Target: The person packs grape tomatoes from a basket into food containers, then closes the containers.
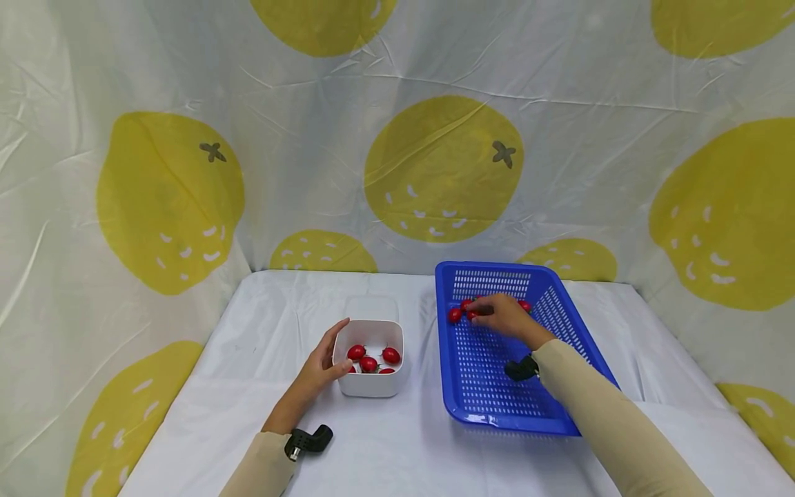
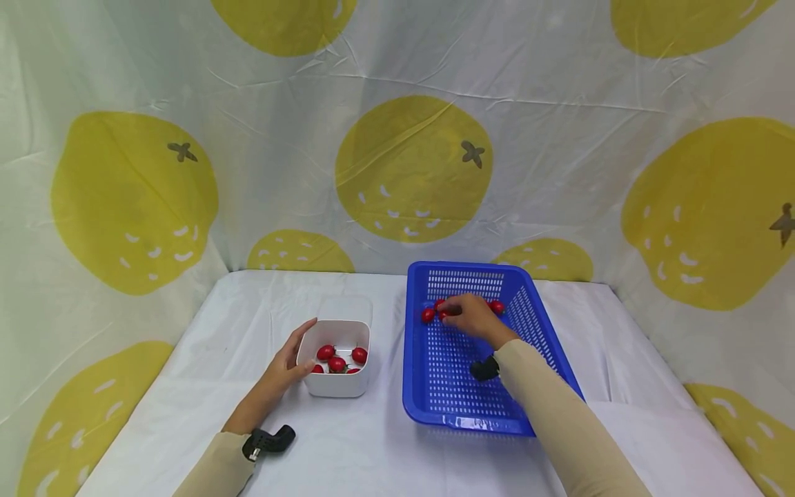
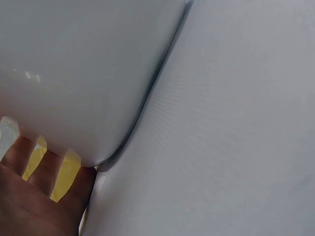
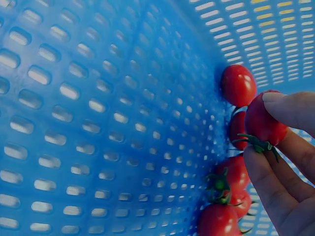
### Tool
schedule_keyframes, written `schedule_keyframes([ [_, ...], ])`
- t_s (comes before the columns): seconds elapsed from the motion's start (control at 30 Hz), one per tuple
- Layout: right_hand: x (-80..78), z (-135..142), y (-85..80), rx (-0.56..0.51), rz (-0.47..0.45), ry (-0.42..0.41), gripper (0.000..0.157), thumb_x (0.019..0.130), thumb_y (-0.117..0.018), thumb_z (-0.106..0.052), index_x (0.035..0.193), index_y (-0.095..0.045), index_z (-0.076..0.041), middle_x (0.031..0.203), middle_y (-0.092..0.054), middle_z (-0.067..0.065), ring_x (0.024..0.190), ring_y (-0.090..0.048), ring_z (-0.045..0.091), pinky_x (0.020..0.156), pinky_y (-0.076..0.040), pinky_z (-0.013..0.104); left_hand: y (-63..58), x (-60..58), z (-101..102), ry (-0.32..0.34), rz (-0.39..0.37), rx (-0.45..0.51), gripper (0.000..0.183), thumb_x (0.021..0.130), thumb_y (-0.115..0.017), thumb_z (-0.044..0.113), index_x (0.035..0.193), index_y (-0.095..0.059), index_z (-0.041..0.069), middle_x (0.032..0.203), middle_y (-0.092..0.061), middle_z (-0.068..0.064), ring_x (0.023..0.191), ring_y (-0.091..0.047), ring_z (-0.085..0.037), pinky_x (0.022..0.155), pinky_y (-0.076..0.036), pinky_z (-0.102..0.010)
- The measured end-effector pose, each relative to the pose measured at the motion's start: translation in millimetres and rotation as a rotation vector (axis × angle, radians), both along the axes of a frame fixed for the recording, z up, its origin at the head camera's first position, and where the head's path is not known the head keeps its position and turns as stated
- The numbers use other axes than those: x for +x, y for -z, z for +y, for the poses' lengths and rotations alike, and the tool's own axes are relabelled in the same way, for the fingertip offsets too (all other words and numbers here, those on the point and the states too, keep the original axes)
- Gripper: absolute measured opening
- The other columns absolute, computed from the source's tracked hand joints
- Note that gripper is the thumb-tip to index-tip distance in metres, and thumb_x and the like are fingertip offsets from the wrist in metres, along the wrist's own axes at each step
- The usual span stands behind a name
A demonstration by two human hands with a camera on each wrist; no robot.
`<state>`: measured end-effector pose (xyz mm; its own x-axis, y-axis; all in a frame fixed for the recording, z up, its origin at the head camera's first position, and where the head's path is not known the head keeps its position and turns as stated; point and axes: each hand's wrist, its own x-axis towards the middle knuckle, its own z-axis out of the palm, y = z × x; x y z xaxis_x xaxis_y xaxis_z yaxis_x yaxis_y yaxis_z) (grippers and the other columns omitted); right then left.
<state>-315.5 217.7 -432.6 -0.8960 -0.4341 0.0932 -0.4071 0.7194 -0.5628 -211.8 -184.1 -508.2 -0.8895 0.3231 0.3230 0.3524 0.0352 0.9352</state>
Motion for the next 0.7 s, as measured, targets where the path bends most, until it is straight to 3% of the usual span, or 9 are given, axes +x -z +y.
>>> schedule_keyframes([
  [0.27,3.2,-4,-6.1,-0.028,0.029,0.005,0.027,0.087,-0.07,-0.009,0.114,-0.071,-0.004,0.109,-0.07,0.013,0.099,-0.064,0.03,0.088,-0.053,0.045,2.0,-1.5,0,0.008,0.031,-0.01,0.074,0.089,-0.06,0.015,0.153,-0.024,0.017,0.16,-0.015,-0.007,0.147,0.0,-0.031,0.113,-0.009,-0.057],
  [0.47,5.8,-7,-12.9,-0.052,0.078,0.014,0.028,0.088,-0.07,-0.012,0.115,-0.071,-0.005,0.109,-0.07,0.013,0.101,-0.063,0.031,0.089,-0.051,0.047,2.6,-0.6,0,-0.007,0.011,-0.024,0.073,0.09,-0.061,0.018,0.153,-0.024,0.024,0.16,-0.015,-0.003,0.148,0.001,-0.028,0.113,-0.011,-0.056],
  [0.7,9.1,-12,-21.3,-0.104,0.074,0.011,0.033,0.089,-0.07,-0.016,0.121,-0.068,-0.007,0.113,-0.069,0.012,0.104,-0.065,0.029,0.09,-0.052,0.045,0.6,0.4,0,-0.018,0.0,-0.022,0.073,0.09,-0.061,0.017,0.152,-0.025,0.026,0.16,-0.016,-0.001,0.148,-0.001,-0.027,0.114,-0.012,-0.053],
])
